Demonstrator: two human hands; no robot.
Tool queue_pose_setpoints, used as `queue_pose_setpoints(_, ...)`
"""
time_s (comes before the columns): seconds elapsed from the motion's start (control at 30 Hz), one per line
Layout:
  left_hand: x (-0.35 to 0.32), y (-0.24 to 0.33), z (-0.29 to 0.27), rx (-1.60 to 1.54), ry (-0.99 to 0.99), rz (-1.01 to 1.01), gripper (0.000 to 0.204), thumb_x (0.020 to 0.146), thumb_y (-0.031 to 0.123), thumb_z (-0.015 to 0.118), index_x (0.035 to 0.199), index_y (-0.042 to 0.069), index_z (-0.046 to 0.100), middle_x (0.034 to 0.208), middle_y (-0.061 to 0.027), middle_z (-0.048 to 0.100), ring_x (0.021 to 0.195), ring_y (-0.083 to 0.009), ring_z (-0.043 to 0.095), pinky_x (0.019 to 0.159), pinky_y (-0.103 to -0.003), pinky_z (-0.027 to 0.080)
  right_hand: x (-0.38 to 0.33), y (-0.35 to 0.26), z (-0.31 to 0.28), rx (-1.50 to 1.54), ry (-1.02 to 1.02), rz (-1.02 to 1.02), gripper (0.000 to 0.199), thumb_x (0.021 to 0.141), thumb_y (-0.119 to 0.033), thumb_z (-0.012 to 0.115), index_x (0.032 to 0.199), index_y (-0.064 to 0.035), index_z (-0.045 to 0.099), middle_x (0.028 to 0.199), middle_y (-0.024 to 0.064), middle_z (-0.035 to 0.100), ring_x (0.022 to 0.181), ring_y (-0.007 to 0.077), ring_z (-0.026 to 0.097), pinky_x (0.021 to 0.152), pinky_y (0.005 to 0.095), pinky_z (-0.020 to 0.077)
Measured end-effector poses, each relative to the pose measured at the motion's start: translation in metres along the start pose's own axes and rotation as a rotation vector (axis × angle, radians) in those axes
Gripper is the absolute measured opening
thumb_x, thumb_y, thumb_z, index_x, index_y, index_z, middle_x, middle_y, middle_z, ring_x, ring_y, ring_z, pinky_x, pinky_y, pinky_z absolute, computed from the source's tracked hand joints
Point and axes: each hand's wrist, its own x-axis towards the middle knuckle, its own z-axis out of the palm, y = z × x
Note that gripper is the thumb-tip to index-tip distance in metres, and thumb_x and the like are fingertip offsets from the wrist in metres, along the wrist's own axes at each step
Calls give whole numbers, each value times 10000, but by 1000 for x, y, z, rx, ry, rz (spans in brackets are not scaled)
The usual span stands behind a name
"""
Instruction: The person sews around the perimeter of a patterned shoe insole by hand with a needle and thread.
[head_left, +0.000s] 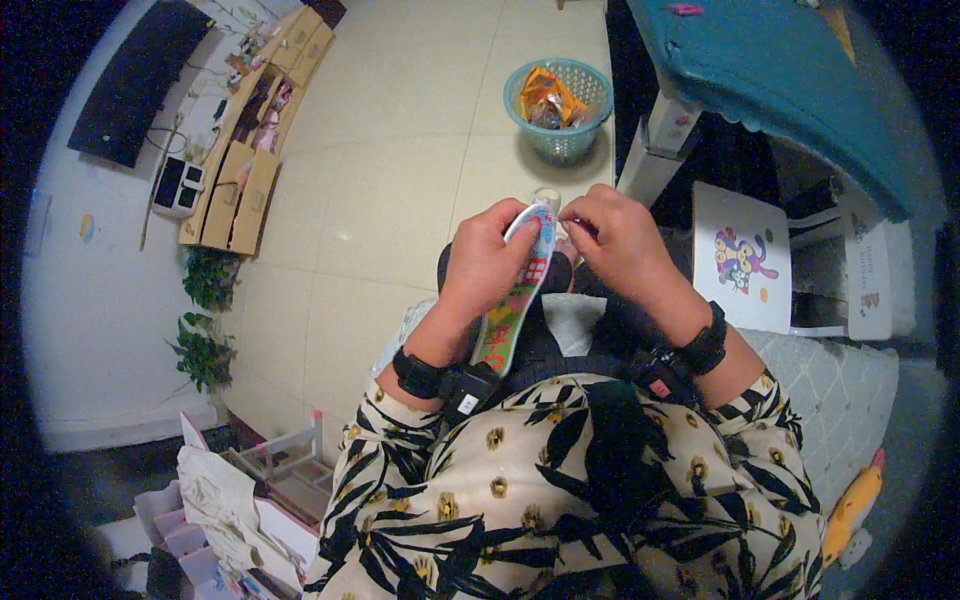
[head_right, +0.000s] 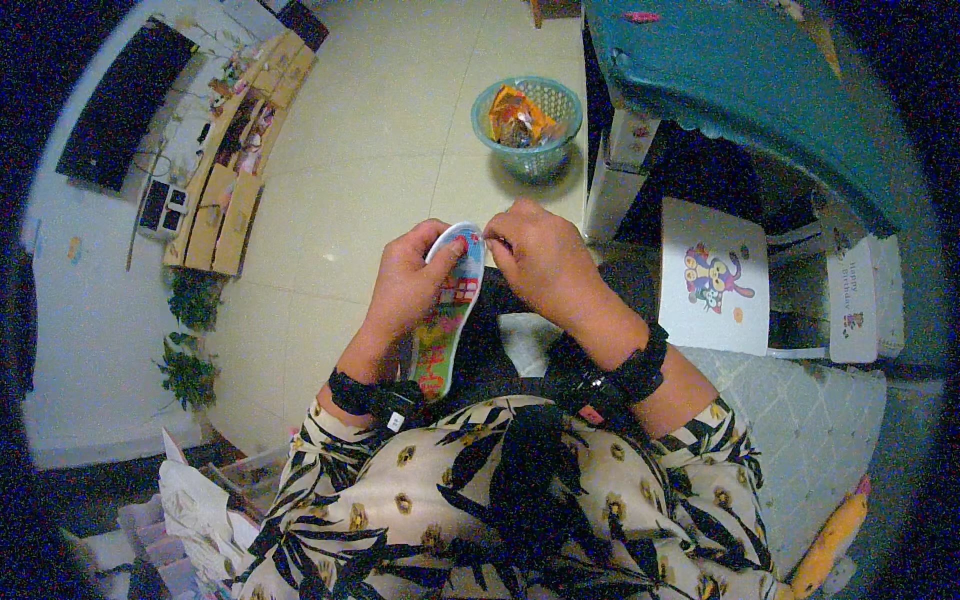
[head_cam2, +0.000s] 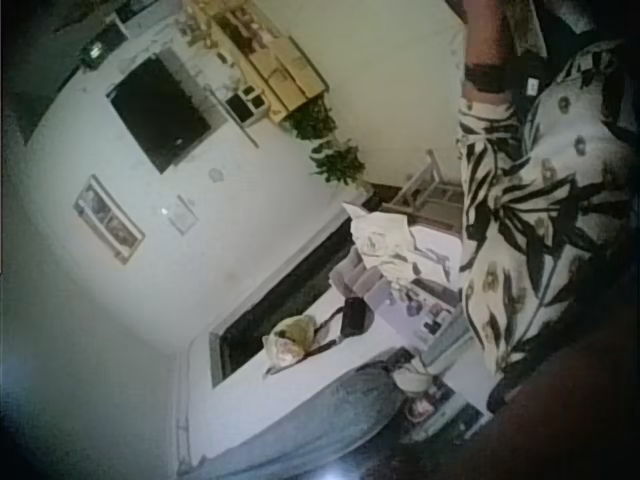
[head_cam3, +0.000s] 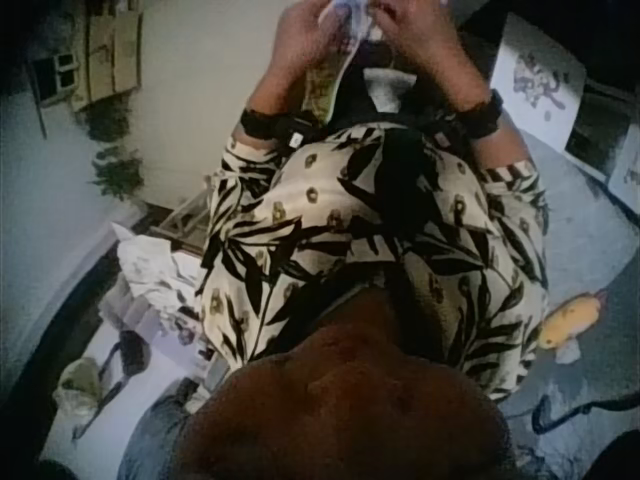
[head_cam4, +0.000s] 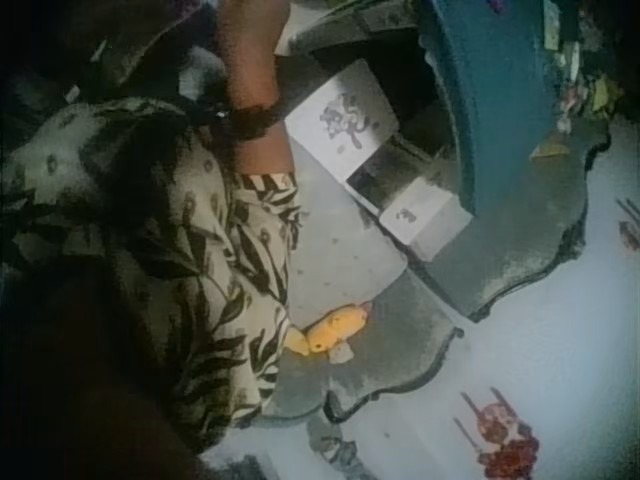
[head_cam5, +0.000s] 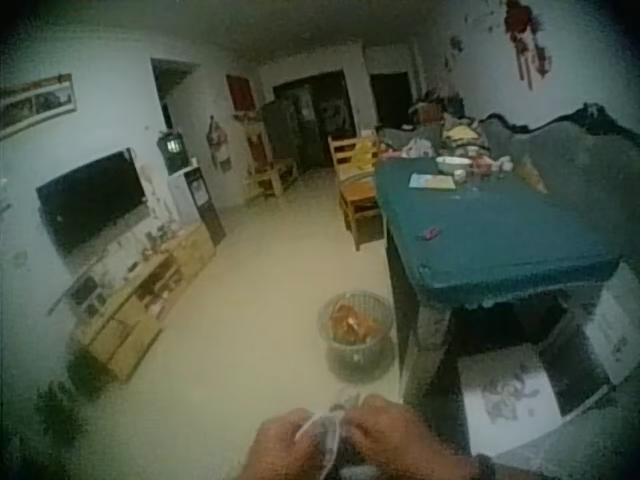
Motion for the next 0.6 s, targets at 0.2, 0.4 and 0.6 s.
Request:
queue_pose_setpoints(0.2,2,15,16,458,122,192,146,770,195,535,775,54,572,659,-143,575,589,-293,573,511,-344,435,2,-3,3,-97,61,0,84,719,-103,555,756,-31,532,701,153,508,653,343,516,589,405,436)
queue_pose_setpoints(0.4,-2,18,23,226,74,200,156,789,204,515,781,60,574,645,-145,563,585,-318,556,502,-370,424,-5,10,0,407,92,313,137,733,-116,592,744,-28,488,653,67,525,554,146,508,506,280,423)
queue_pose_setpoints(0.6,-1,11,17,87,36,308,151,780,183,535,804,45,591,684,-117,533,620,-270,537,546,-330,419,-7,20,1,767,88,501,142,772,-150,586,731,-34,514,650,-13,515,572,50,448,496,213,384)
